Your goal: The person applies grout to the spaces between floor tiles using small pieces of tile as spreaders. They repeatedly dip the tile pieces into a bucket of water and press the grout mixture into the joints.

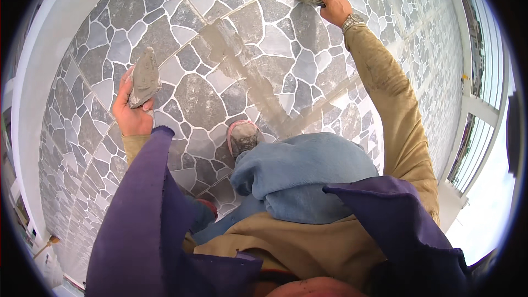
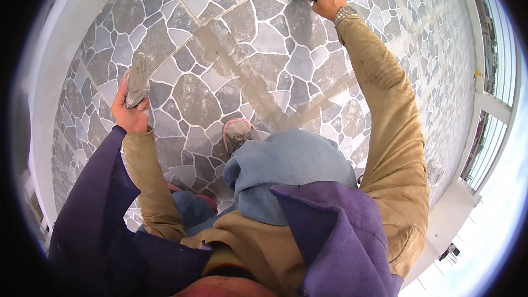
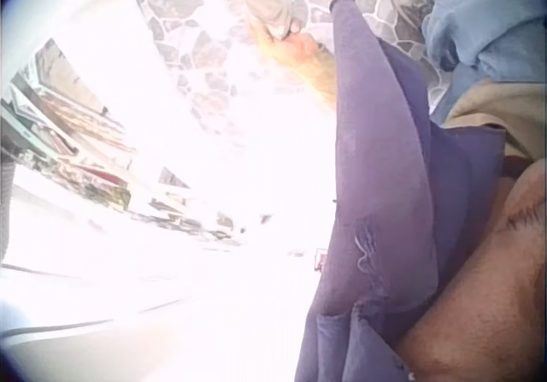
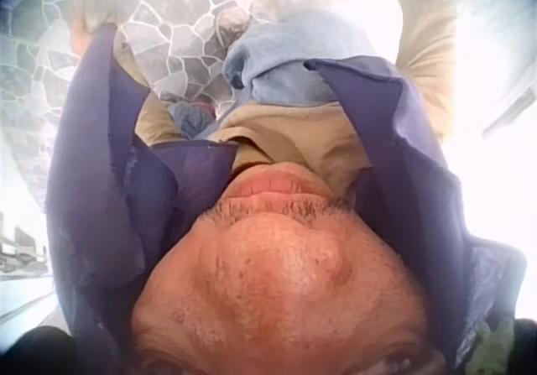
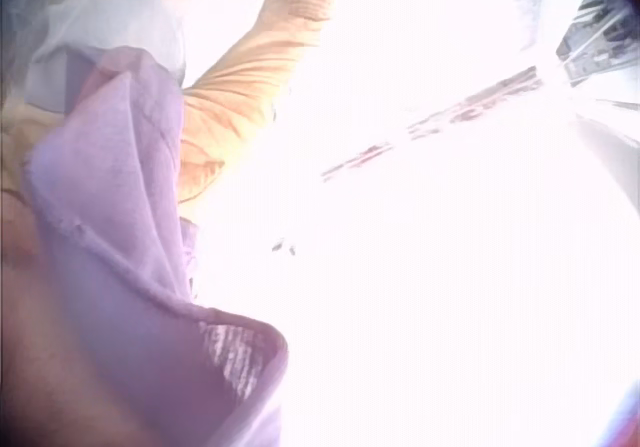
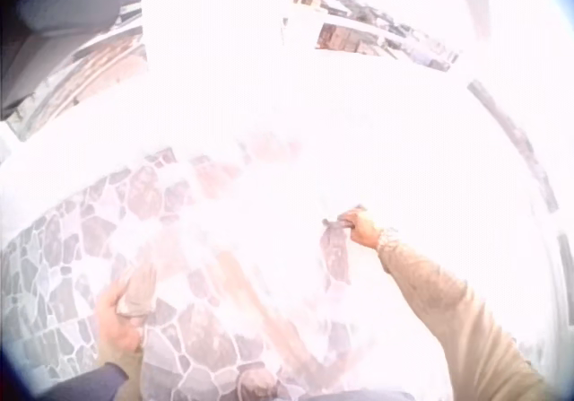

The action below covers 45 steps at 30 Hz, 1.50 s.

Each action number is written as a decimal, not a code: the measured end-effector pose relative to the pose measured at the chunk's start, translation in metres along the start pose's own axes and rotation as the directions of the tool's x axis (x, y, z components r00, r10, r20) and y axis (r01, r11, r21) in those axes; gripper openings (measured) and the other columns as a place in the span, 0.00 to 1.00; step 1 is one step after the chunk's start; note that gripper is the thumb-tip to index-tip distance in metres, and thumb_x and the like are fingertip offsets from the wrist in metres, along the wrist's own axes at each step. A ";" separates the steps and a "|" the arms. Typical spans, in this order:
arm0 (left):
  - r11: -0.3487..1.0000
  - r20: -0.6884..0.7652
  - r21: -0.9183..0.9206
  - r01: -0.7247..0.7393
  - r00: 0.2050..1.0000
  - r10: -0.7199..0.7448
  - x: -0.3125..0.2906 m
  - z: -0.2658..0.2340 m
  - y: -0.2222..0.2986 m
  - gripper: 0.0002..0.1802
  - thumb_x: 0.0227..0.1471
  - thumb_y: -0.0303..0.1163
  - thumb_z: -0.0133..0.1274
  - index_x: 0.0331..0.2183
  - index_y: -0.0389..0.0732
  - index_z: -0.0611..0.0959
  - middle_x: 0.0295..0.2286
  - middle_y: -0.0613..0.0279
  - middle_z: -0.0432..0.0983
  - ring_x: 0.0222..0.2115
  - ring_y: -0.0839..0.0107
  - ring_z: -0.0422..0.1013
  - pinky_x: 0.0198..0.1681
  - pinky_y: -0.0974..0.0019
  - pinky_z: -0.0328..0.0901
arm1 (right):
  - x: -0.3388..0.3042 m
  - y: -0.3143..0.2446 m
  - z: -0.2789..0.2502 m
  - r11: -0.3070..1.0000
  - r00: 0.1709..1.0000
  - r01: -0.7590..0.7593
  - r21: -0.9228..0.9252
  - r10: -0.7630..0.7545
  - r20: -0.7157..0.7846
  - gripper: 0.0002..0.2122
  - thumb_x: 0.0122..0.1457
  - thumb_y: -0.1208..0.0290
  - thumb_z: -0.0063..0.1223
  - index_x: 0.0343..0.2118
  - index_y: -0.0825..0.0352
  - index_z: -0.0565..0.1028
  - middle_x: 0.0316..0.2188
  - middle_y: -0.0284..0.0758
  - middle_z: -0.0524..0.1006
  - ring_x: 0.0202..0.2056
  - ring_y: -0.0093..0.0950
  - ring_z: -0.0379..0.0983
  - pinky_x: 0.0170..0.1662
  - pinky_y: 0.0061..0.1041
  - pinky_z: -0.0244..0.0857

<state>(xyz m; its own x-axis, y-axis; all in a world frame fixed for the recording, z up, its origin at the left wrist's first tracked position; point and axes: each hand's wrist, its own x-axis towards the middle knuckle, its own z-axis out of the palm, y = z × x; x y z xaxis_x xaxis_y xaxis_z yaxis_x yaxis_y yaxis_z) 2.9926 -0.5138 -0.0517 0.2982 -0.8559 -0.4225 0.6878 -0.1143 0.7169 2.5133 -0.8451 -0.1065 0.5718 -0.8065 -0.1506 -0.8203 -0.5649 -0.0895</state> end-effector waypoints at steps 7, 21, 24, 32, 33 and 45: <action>0.997 0.013 -0.040 0.070 0.997 -0.069 0.015 -0.003 -0.033 0.23 0.63 0.34 0.44 0.57 0.37 0.71 0.47 0.62 0.76 0.37 0.76 0.73 0.20 0.76 0.56 | 0.047 0.079 -0.011 0.904 0.894 -0.426 0.032 0.426 -0.142 0.23 0.49 0.72 0.49 0.51 0.50 0.78 0.41 0.39 0.81 0.48 0.41 0.74 0.49 0.39 0.72; 1.000 0.017 -0.010 0.023 1.000 -0.022 -0.002 0.026 -0.014 0.23 0.62 0.32 0.44 0.56 0.34 0.72 0.47 0.60 0.76 0.35 0.76 0.72 0.20 0.75 0.56 | 0.047 -0.029 -0.023 0.992 0.985 -0.101 0.070 0.110 -0.134 0.24 0.47 0.74 0.52 0.51 0.50 0.79 0.45 0.43 0.79 0.48 0.44 0.74 0.51 0.38 0.70; 0.998 0.032 -0.013 0.062 0.998 -0.061 0.017 0.051 -0.032 0.23 0.63 0.33 0.43 0.56 0.35 0.71 0.48 0.61 0.75 0.35 0.77 0.72 0.20 0.75 0.55 | 0.023 0.080 -0.002 0.994 0.949 -0.056 0.088 0.081 -0.303 0.21 0.52 0.75 0.52 0.51 0.59 0.77 0.46 0.44 0.79 0.48 0.42 0.75 0.51 0.35 0.70; 1.000 -0.049 0.028 0.000 0.999 0.002 -0.011 0.004 -0.002 0.19 0.63 0.32 0.42 0.53 0.37 0.73 0.45 0.60 0.76 0.34 0.75 0.72 0.20 0.74 0.55 | 0.022 0.028 -0.014 0.991 0.984 -0.103 0.083 0.114 -0.134 0.22 0.48 0.73 0.49 0.48 0.54 0.80 0.38 0.48 0.81 0.41 0.47 0.78 0.49 0.40 0.71; 1.000 -0.042 0.019 0.014 0.999 -0.013 -0.009 0.005 -0.010 0.19 0.63 0.32 0.42 0.53 0.37 0.73 0.45 0.60 0.76 0.34 0.75 0.72 0.20 0.74 0.55 | 0.030 0.052 -0.020 0.975 0.955 -0.203 0.090 0.218 -0.202 0.21 0.48 0.69 0.49 0.48 0.54 0.80 0.38 0.47 0.81 0.41 0.47 0.78 0.48 0.41 0.71; 0.999 0.011 0.016 0.034 0.999 -0.035 0.006 0.032 -0.045 0.18 0.60 0.31 0.48 0.51 0.38 0.74 0.41 0.61 0.77 0.34 0.76 0.73 0.22 0.73 0.59 | 0.020 -0.095 0.005 0.995 0.993 -0.055 0.081 0.063 -0.098 0.18 0.48 0.65 0.53 0.45 0.51 0.81 0.40 0.49 0.80 0.41 0.48 0.76 0.47 0.43 0.72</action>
<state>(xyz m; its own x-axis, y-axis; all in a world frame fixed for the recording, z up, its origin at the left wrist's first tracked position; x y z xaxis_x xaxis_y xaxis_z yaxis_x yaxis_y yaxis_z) 2.9424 -0.5304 -0.0686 0.2671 -0.8569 -0.4410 0.6868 -0.1518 0.7109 2.6030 -0.8066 -0.1062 0.5174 -0.8537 -0.0589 -0.8491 -0.5035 -0.1600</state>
